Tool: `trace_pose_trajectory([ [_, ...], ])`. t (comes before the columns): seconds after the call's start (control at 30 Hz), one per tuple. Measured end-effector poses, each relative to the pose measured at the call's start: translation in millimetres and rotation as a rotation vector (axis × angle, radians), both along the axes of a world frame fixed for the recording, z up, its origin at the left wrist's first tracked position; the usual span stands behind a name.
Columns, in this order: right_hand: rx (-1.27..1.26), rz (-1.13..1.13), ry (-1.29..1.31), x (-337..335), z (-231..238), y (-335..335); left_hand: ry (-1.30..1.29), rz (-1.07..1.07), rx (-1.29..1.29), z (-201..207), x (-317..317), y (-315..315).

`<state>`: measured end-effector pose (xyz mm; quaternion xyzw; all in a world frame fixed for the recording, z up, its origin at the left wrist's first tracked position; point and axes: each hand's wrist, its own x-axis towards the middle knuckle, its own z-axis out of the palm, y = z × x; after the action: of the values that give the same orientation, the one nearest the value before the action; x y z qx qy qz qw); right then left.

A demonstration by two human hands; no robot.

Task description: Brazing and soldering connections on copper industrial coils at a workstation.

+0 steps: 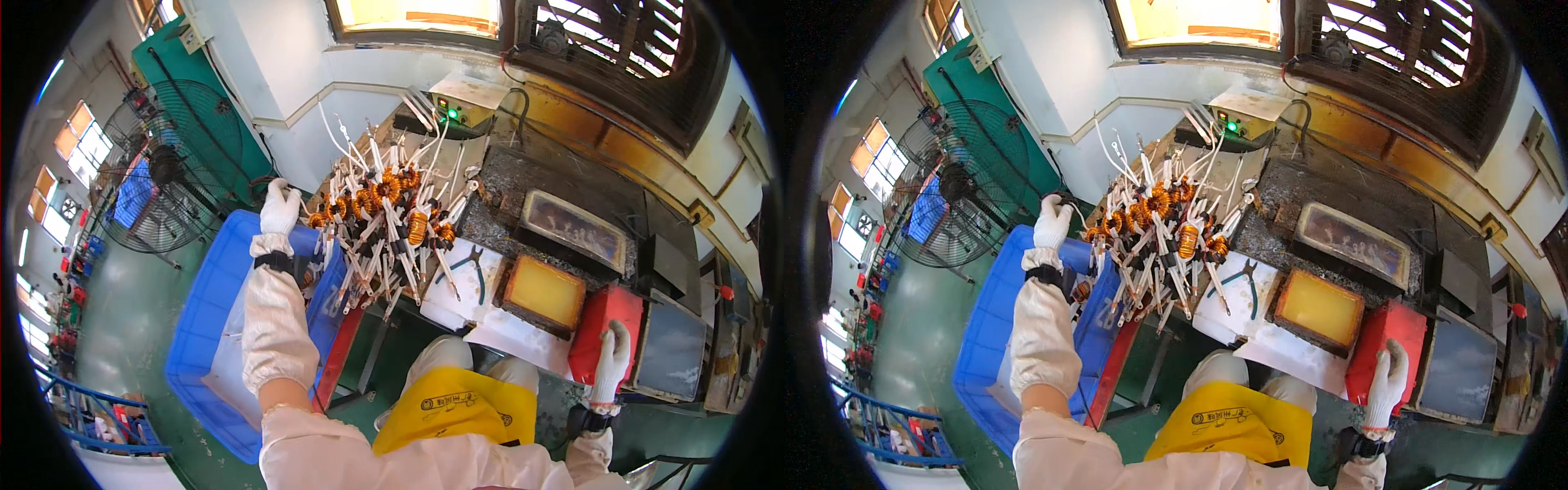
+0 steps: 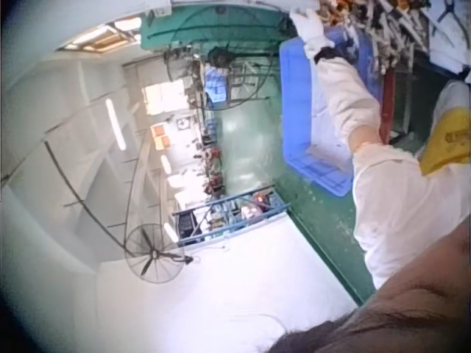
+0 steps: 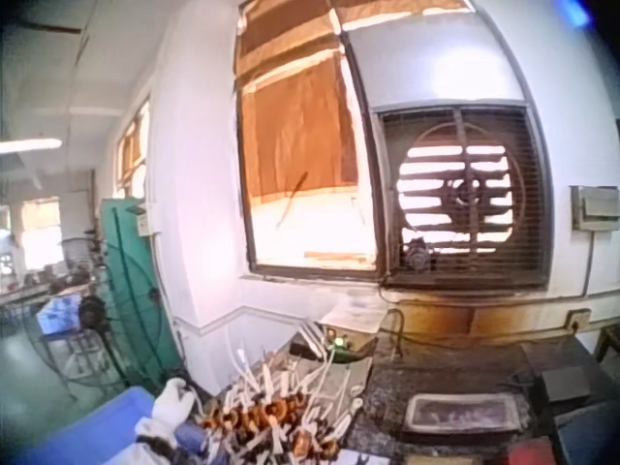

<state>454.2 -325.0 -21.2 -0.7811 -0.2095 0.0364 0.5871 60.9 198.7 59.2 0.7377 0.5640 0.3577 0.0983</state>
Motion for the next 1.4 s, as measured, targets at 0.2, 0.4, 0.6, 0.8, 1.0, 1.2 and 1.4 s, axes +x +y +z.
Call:
trace_pose_trajectory([
  [0.2,-0.268,-0.103,-0.303,16,-20,12,0.558,-0.093,-0.542,-10,17,24],
  [0.4,-0.258,-0.113,-0.296,12,-18,14,0.936,-0.011,-0.71,-26,31,37],
  [0.6,-0.321,-0.136,-0.366,12,-17,17,1.008,-0.048,-0.774,-29,39,51],
  [0.8,-0.317,-0.147,-0.364,11,-16,18,0.962,-0.013,-0.756,-36,45,50],
  [1.0,-0.301,-0.137,-0.367,9,-14,21,0.725,0.023,-0.779,-46,42,45],
  [1.2,-0.299,-0.126,-0.376,9,-12,21,0.573,0.064,-0.437,-36,55,36],
  [1.4,-0.333,-0.102,-0.412,7,-11,20,0.271,-0.358,-0.138,-49,68,53],
])
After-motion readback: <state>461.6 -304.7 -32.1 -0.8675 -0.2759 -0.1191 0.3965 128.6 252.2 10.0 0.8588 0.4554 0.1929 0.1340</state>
